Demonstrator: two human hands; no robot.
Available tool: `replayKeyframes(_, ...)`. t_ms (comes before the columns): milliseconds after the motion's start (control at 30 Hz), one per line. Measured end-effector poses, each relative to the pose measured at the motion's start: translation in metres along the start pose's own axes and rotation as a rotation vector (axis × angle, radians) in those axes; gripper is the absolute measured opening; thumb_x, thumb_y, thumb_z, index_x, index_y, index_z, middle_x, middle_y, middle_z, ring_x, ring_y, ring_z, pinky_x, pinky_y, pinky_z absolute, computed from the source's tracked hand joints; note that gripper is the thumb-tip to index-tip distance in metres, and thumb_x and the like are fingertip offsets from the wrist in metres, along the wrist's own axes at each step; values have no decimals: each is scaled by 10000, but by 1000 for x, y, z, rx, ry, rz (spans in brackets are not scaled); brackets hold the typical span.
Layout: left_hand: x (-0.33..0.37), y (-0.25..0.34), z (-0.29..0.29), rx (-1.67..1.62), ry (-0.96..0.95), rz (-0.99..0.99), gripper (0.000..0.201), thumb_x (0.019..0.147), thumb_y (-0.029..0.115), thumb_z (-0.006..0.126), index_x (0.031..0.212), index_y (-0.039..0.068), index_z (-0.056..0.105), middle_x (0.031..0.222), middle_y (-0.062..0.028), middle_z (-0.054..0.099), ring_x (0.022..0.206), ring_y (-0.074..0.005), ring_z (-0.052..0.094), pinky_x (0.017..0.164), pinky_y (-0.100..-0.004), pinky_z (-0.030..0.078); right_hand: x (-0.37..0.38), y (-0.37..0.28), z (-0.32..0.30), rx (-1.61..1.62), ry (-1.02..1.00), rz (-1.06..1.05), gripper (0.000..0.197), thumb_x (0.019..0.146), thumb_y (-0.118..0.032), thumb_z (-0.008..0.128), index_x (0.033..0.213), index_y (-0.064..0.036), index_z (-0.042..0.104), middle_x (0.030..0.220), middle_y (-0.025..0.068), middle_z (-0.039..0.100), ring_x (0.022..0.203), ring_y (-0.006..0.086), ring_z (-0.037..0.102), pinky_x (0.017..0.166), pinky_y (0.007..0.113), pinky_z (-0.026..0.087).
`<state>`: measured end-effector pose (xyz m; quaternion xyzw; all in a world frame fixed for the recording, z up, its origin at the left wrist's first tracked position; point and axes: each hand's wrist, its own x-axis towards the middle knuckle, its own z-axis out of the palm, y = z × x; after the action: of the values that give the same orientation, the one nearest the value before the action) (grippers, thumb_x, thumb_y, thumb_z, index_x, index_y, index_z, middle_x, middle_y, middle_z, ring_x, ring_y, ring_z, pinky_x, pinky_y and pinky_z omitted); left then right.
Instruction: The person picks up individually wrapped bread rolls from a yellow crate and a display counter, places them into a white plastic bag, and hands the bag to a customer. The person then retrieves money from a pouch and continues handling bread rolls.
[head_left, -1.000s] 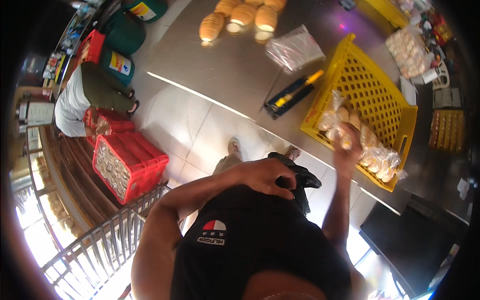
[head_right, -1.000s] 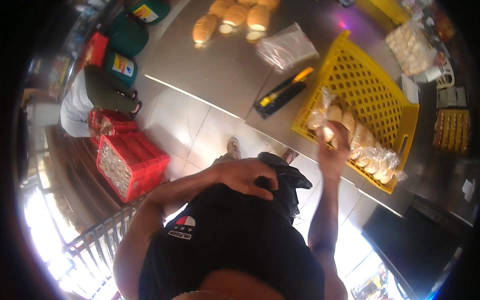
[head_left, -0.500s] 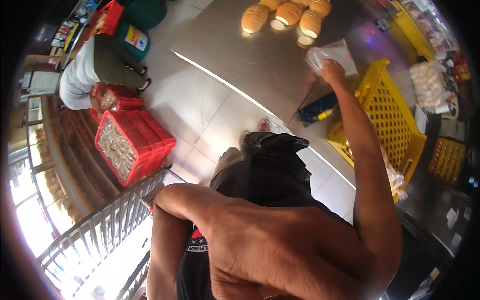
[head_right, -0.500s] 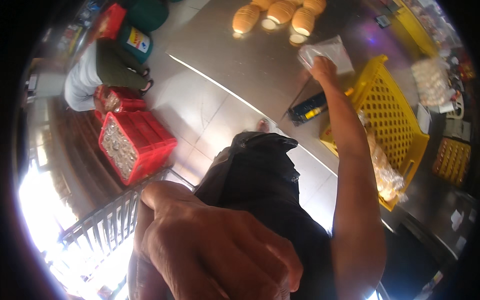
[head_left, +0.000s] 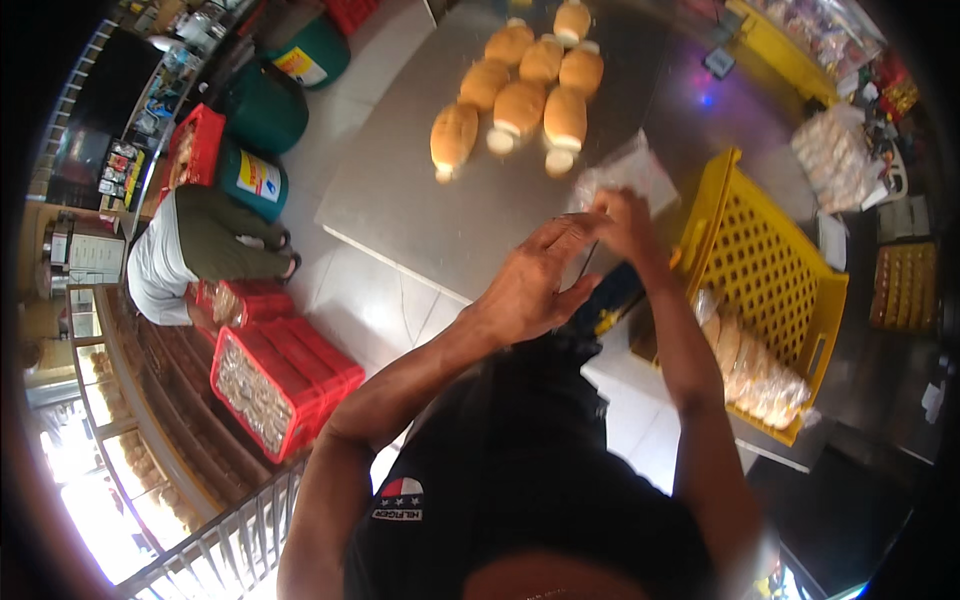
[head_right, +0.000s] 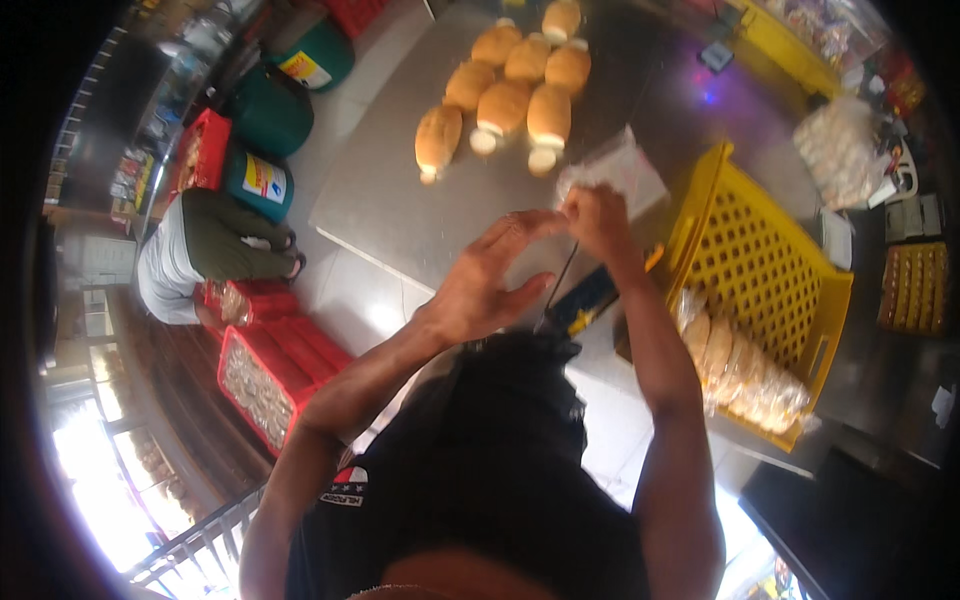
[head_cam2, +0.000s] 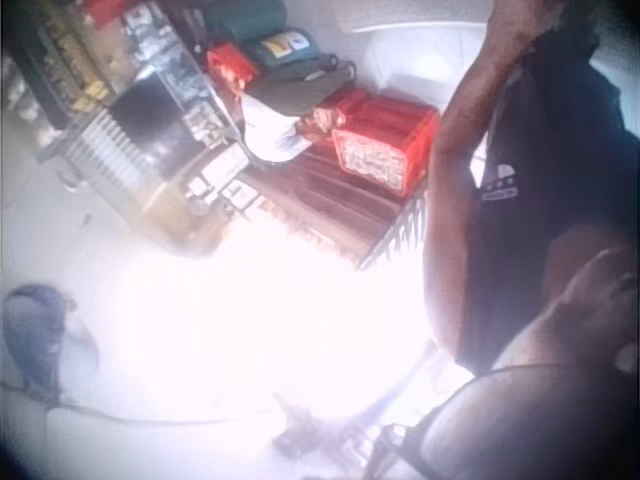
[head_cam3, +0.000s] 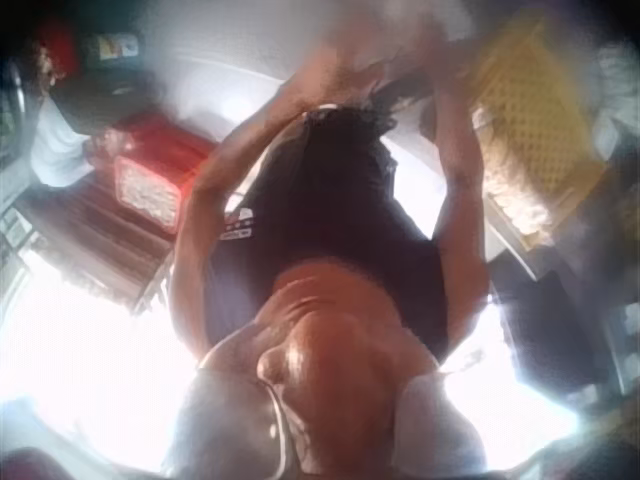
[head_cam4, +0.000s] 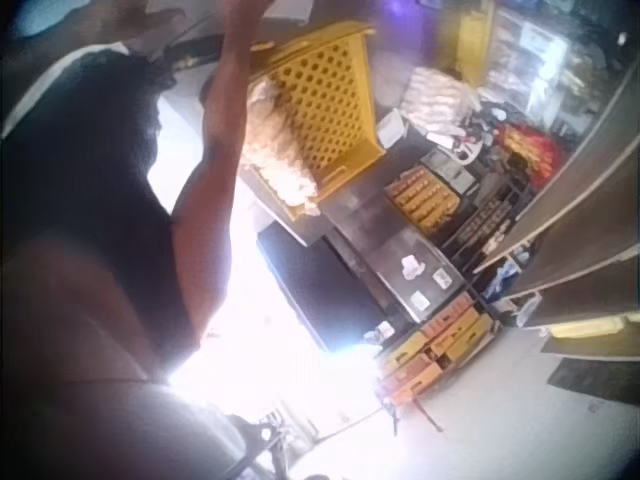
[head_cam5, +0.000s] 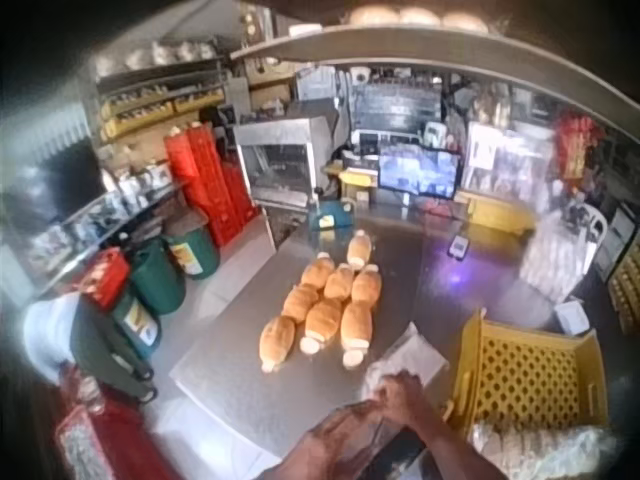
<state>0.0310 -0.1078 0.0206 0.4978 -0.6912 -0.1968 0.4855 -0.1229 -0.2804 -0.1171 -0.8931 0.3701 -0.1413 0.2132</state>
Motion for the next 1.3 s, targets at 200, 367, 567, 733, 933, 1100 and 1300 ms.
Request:
replayKeyframes(200, 28, -77, 1, -155, -225, -235, 596, 762, 63, 806, 1311, 43, 573, 1041, -132, 718, 904, -308, 713, 831, -374, 571, -14, -113, -90, 307, -60, -33, 199, 861, -134, 726, 976, -9, 623, 856, 176, 693, 829, 359, 695, 731, 414, 535)
replayKeyframes(367, 13, -109, -45, -118, -54, -392, 167, 924, 148, 728, 914, 13, 630, 679, -61, 602, 616, -116, 560, 558, -308, 459, -22, -122, -56, 493, 252, 100, 286, 902, -227, 755, 1080, -46, 626, 917, 125, 687, 852, 282, 694, 783, 368, 545)
replayKeyframes(567, -46, -158, -121, -570, 54, -603, 242, 992, 203, 677, 822, 48, 605, 633, 18, 529, 589, -33, 470, 530, -241, 399, -42, -173, 80, 723, -565, 17, 256, 974, -253, 645, 1129, -62, 713, 1081, 125, 716, 981, 249, 695, 903, 373, 520)
replayKeyframes(733, -36, -174, -148, -677, -165, -378, 121, 970, 134, 700, 916, 41, 645, 774, 27, 622, 662, -24, 497, 584, -216, 424, -70, -210, 176, 540, -879, 530, 369, 999, -354, 557, 1189, -78, 711, 1073, 150, 732, 1040, 291, 681, 955, 434, 496)
replayKeyframes(933, -20, -169, -190, -660, -517, -357, 114, 956, 105, 705, 1042, 32, 683, 876, -23, 703, 769, -55, 600, 693, -243, 501, -159, -210, 173, -83, -1040, 473, 311, 986, -300, 495, 1038, -93, 720, 1074, 149, 729, 1003, 366, 689, 878, 506, 521)
replayKeyframes(1100, -18, -174, -211, -662, -331, -303, 115, 968, 113, 690, 1025, 15, 669, 832, -38, 698, 761, -70, 633, 685, -252, 516, -301, -243, 183, 451, -925, 857, 346, 994, -418, 517, 1091, -157, 723, 1047, 127, 729, 1046, 322, 687, 915, 435, 537)
replayKeyframes(1300, -9, -147, -224, -550, -269, -289, 149, 977, 144, 686, 967, 10, 623, 794, -56, 685, 709, -85, 641, 652, -262, 526, -277, -250, 145, 437, -832, 780, 374, 977, -468, 549, 1113, -166, 722, 1086, 100, 730, 1062, 302, 686, 927, 423, 529)
